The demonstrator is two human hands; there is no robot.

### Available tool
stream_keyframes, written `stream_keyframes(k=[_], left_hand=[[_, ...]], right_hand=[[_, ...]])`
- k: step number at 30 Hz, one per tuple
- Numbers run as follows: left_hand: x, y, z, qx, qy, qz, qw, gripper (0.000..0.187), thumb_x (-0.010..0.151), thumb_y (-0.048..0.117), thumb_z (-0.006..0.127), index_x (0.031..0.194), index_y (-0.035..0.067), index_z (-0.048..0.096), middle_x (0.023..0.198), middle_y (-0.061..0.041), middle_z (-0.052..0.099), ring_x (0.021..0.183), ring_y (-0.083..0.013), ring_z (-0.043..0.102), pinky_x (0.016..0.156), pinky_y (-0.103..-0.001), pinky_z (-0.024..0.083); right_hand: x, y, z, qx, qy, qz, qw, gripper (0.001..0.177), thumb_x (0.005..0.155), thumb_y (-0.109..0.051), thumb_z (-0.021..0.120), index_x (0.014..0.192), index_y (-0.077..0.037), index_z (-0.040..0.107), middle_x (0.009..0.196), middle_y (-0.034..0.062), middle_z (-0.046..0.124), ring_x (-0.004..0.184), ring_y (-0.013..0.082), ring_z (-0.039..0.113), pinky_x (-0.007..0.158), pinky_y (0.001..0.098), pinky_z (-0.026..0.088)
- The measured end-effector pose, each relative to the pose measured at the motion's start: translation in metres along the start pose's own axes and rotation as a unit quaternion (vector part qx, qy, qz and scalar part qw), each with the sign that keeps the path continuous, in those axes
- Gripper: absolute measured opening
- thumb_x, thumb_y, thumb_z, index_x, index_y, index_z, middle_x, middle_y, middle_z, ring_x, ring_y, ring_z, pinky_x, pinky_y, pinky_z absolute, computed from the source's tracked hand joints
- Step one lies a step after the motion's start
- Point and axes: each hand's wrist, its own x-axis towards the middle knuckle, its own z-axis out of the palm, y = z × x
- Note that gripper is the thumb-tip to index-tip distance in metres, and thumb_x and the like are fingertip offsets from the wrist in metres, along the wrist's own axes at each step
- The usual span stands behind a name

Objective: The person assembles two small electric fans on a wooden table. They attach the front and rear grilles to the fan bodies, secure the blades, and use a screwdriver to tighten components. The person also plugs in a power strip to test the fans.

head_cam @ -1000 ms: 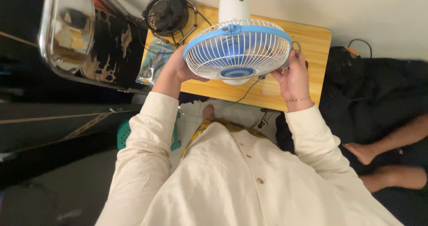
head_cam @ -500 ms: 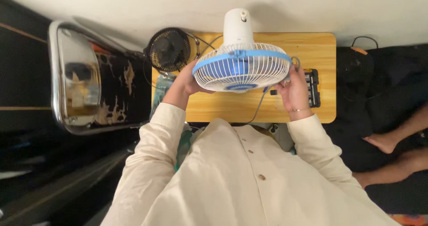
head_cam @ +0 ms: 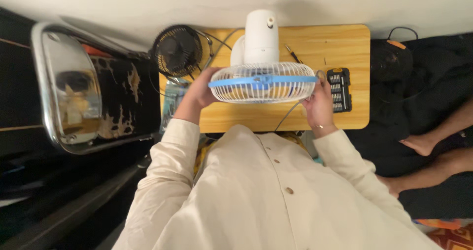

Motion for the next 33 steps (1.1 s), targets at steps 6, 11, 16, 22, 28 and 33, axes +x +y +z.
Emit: stream_keyframes(k=[6,11,16,22,28,33], left_hand=[[-0.032,-0.004,0.035,0.135,0.278,0.173,0.935,0.047,0.099,0.043,0.042,0.129,0.013,0.064,0.132,-0.003,0.067,0.116,-0.0191,0.064,0.089,-0.041,0.053],[-0.078,-0.003,0.095,0.252,0.323,0.409,0.816,0.021,0.108,0.018,0.055,0.118,0.009,0.071,0.130,-0.008,0.068,0.110,-0.0227,0.059,0.087,-0.034,0.046],[-0.122,0.001,0.163,0.505,0.258,0.524,0.636,0.018,0.105,0.007,0.061,0.119,0.004,0.072,0.133,-0.008,0.068,0.136,-0.0309,0.061,0.119,-0.041,0.046],[-0.133,-0.026,0.161,0.488,0.233,0.532,0.651,0.045,0.092,0.018,0.075,0.131,0.001,0.060,0.137,-0.018,0.056,0.132,-0.0360,0.053,0.115,-0.043,0.042],[-0.058,-0.081,0.022,0.252,0.422,0.411,0.768,0.043,0.094,0.011,0.061,0.136,0.004,0.059,0.132,-0.014,0.063,0.127,-0.0309,0.059,0.110,-0.043,0.048],[0.024,-0.157,-0.012,0.467,0.325,0.361,0.739,0.069,0.075,0.006,0.080,0.138,0.000,0.053,0.131,-0.021,0.060,0.123,-0.0382,0.057,0.101,-0.047,0.046]], right_hand=[[0.031,0.055,-0.039,-0.053,-0.021,0.276,0.959,0.028,0.104,-0.037,0.060,0.122,-0.017,0.066,0.102,0.0048,0.065,0.083,0.0221,0.066,0.073,0.0390,0.057],[0.067,0.082,-0.027,-0.167,-0.090,0.297,0.936,0.021,0.095,-0.036,0.064,0.112,-0.023,0.065,0.095,-0.0021,0.070,0.078,0.0168,0.065,0.066,0.0350,0.054],[0.092,0.098,-0.032,-0.250,-0.152,0.261,0.920,0.017,0.099,-0.035,0.066,0.110,-0.022,0.066,0.093,-0.0042,0.067,0.080,0.0102,0.063,0.066,0.0287,0.049],[0.094,0.091,-0.044,-0.288,-0.221,0.240,0.901,0.018,0.099,-0.031,0.066,0.114,-0.022,0.067,0.100,-0.0065,0.062,0.090,0.0094,0.056,0.071,0.0295,0.049],[0.097,0.005,-0.024,-0.485,-0.083,-0.203,0.847,0.019,0.097,-0.016,0.071,0.106,0.001,0.066,0.099,0.0083,0.070,0.096,0.0171,0.065,0.084,0.0319,0.052],[0.122,-0.111,0.070,-0.373,-0.298,-0.337,0.812,0.020,0.113,-0.009,0.057,0.132,-0.002,0.059,0.128,0.0095,0.062,0.120,0.0205,0.062,0.106,0.0337,0.051]])
